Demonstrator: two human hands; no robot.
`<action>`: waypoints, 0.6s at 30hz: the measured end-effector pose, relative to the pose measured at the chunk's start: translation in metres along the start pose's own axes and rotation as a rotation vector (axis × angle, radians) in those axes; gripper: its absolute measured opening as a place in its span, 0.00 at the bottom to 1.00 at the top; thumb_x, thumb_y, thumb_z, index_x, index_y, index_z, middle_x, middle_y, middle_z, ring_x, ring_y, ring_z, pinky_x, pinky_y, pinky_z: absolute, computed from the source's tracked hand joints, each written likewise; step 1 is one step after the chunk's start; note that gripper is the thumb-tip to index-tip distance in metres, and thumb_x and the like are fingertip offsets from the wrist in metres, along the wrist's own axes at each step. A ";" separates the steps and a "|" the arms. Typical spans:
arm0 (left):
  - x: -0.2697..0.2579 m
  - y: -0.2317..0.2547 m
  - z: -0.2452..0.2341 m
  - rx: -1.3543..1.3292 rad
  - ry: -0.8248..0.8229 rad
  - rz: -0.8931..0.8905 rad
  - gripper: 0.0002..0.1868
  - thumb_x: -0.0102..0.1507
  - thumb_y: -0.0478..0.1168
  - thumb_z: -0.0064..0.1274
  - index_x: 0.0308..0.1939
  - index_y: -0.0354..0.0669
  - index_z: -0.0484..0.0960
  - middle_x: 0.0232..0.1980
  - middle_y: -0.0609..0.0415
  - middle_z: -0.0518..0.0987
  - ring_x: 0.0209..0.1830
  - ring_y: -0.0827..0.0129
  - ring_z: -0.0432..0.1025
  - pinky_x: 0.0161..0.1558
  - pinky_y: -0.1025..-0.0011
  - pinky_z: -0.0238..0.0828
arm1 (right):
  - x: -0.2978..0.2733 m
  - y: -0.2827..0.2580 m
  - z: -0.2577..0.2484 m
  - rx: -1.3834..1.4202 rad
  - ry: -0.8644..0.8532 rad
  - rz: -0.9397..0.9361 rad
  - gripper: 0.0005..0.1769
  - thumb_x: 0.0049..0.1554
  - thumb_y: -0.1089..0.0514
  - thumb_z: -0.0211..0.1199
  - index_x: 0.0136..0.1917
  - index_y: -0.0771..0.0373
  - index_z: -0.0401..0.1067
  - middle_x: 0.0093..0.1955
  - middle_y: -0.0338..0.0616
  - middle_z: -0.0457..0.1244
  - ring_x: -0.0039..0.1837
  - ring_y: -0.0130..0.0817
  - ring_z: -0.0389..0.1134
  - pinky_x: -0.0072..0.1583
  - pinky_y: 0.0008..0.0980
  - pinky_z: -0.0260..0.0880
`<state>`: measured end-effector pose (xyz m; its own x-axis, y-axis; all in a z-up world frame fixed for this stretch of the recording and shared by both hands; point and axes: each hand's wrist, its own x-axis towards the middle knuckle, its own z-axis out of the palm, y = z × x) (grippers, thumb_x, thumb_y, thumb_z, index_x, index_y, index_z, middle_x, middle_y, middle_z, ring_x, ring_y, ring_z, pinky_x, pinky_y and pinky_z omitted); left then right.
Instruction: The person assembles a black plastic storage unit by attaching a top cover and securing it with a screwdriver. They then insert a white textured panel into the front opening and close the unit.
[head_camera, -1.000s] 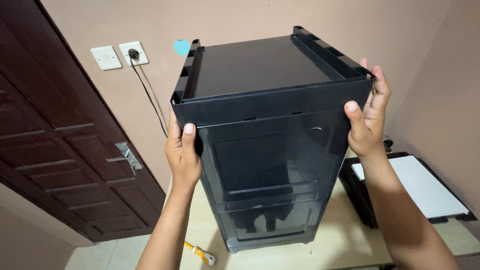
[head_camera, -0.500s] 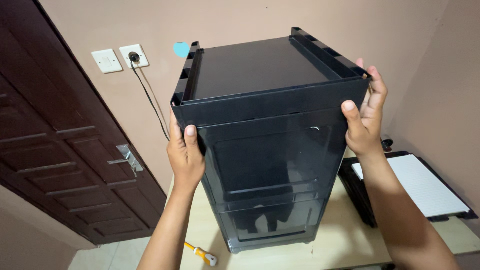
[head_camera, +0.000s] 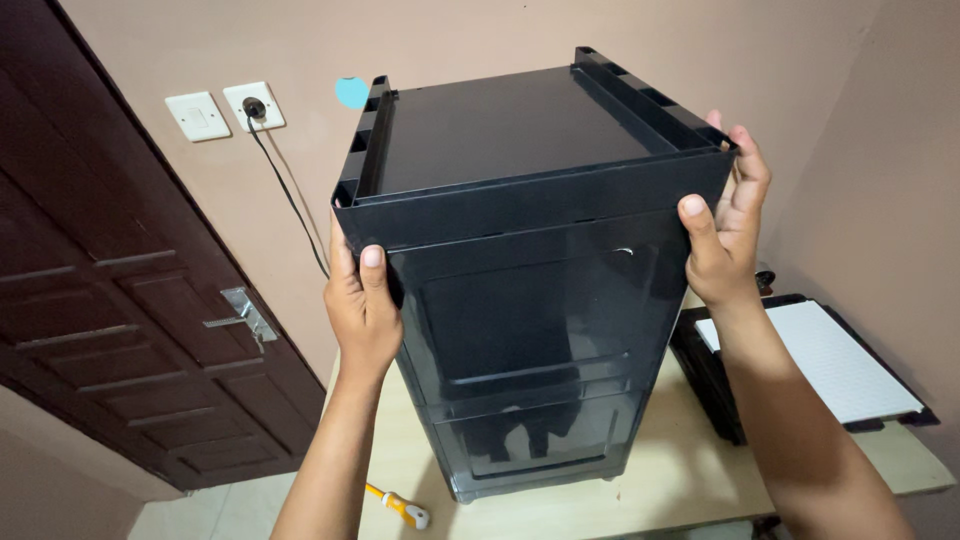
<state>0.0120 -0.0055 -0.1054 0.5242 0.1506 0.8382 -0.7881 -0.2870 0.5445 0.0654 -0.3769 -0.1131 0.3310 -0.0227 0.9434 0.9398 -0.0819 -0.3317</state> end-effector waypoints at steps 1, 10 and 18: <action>0.000 0.000 0.000 -0.003 -0.001 0.001 0.33 0.78 0.50 0.37 0.83 0.41 0.51 0.27 0.69 0.63 0.24 0.87 0.55 0.28 0.83 0.53 | 0.001 0.000 0.000 0.002 -0.003 -0.006 0.37 0.74 0.49 0.57 0.84 0.59 0.40 0.88 0.63 0.41 0.85 0.41 0.46 0.84 0.40 0.43; -0.001 0.004 0.003 0.046 0.027 -0.039 0.36 0.77 0.51 0.37 0.85 0.39 0.50 0.32 0.61 0.68 0.28 0.82 0.59 0.34 0.80 0.59 | 0.001 -0.002 0.002 -0.026 0.006 -0.007 0.40 0.74 0.47 0.58 0.85 0.61 0.38 0.88 0.62 0.41 0.85 0.41 0.45 0.85 0.40 0.41; -0.052 0.010 0.023 0.354 0.116 -0.002 0.47 0.72 0.49 0.48 0.81 0.24 0.36 0.85 0.27 0.45 0.88 0.42 0.41 0.84 0.53 0.32 | -0.054 0.011 0.004 -0.155 0.043 0.143 0.52 0.67 0.36 0.58 0.86 0.68 0.36 0.86 0.58 0.42 0.87 0.46 0.43 0.85 0.43 0.39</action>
<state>-0.0155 -0.0374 -0.1439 0.4696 0.2517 0.8463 -0.6161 -0.5931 0.5182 0.0579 -0.3725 -0.1673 0.4528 -0.0875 0.8873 0.8582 -0.2270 -0.4603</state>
